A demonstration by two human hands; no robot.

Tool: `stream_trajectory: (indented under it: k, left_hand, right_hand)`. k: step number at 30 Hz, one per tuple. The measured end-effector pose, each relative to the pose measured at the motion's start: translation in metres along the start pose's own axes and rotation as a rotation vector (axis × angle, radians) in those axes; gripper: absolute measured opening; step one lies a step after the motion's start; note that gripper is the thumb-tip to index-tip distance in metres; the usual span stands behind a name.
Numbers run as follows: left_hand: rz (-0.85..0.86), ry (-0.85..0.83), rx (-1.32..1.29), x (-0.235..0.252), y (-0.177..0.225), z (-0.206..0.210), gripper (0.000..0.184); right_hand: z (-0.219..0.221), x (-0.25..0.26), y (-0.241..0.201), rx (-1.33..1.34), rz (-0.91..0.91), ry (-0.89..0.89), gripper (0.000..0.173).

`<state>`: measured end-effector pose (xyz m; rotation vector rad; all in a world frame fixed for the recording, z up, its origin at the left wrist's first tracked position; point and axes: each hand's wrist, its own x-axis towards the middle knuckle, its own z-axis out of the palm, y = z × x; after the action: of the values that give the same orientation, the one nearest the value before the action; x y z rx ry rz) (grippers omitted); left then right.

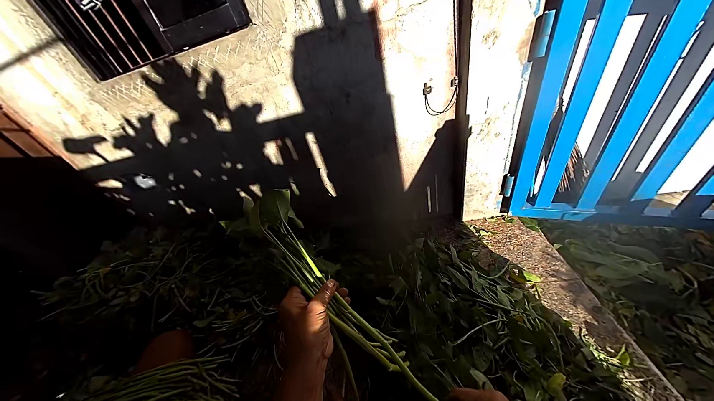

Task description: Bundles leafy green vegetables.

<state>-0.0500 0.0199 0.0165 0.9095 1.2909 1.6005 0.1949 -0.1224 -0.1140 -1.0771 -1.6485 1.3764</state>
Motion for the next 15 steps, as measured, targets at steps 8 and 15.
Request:
stream_trajectory:
  k: [8, 15]
  left_hand:
    - [0.263, 0.032, -0.137, -0.018, 0.008, -0.001, 0.019]
    - [0.051, 0.098, -0.190, -0.006, 0.008, -0.005, 0.025]
  right_hand:
    - [-0.037, 0.004, 0.052, 1.054, 0.423, 1.073, 0.023]
    - [-0.037, -0.028, 0.085, -0.463, 0.600, -0.181, 0.037]
